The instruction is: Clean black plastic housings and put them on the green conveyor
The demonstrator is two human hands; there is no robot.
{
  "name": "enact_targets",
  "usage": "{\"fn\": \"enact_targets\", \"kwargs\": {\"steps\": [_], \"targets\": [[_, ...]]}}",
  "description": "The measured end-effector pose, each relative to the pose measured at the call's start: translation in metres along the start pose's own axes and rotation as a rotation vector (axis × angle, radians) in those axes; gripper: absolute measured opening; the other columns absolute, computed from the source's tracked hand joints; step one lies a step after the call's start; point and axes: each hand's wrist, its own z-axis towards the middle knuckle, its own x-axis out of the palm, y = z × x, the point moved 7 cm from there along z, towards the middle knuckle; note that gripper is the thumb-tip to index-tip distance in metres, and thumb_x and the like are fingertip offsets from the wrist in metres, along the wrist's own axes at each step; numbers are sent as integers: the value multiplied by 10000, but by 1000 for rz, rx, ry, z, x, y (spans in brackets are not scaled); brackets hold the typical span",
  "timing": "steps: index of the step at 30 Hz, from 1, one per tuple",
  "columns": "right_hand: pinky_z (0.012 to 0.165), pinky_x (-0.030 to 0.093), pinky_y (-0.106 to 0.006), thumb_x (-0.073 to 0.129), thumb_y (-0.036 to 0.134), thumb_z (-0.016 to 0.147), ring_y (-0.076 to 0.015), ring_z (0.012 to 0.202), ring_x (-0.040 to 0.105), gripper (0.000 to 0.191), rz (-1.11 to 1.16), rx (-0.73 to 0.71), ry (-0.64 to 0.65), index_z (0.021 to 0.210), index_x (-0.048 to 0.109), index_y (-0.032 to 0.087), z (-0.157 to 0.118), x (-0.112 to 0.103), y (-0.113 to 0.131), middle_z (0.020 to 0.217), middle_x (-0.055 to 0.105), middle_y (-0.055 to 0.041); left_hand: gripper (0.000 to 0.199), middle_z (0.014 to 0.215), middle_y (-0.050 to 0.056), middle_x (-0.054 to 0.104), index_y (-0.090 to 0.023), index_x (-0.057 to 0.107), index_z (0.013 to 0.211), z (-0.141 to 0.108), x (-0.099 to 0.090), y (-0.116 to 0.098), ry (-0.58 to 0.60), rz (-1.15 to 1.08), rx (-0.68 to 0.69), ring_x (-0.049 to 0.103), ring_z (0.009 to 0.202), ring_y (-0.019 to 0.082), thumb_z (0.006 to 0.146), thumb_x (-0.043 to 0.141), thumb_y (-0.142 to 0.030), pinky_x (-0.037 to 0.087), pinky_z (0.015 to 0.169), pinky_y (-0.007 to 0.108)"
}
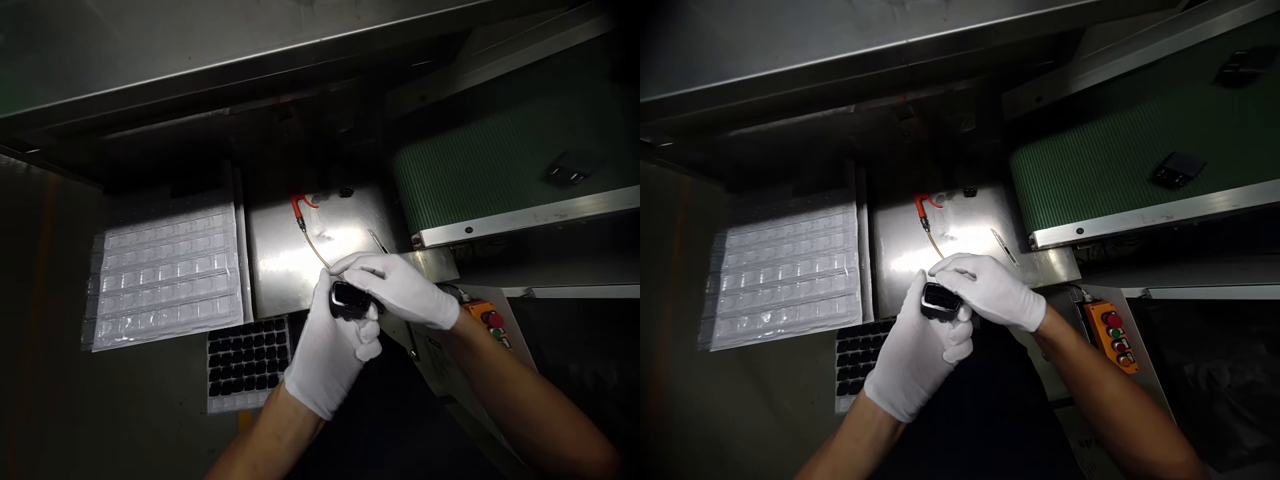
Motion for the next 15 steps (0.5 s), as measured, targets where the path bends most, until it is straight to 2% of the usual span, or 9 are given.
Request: {"fn": "enact_targets", "kwargs": {"steps": [3,6,9,12,15], "targets": [[1000,518,-292,536,321,1014,-177,1084,649,285,97,57,26,928,769,183,-3,1,-8,1117,715,-22,567,753,44,600,-144,659,1003,0,1,4,49,38,9,488,462,90,958,433,-662,309,384,194],[992,514,-297,553,356,1012,-181,1074,648,277,112,69,18,979,769,185,-7,-1,-11,1098,717,-16,569,793,60,625,-153,654,1033,1,0,6,96,65,22,529,467,104,982,378,-647,347,400,206],[918,528,-295,529,358,1024,-175,989,658,312,93,79,15,895,746,175,-12,-3,-11,1000,711,-9,547,813,66,632,-149,648,1005,2,0,7,125,70,25,541,477,107,987,382,-627,362,407,212],[885,516,-287,491,285,1033,-151,926,645,340,2,33,28,794,709,179,-16,-5,-5,947,691,8,512,767,47,608,-140,636,915,2,-4,5,40,77,12,513,459,92,964,452,-615,328,396,204],[850,513,-272,563,239,986,-134,907,643,247,-143,7,26,806,729,213,-21,-5,1,964,691,32,507,710,25,583,-137,639,902,-1,-12,2,-72,91,41,496,453,88,932,513,-627,316,395,203]]}}
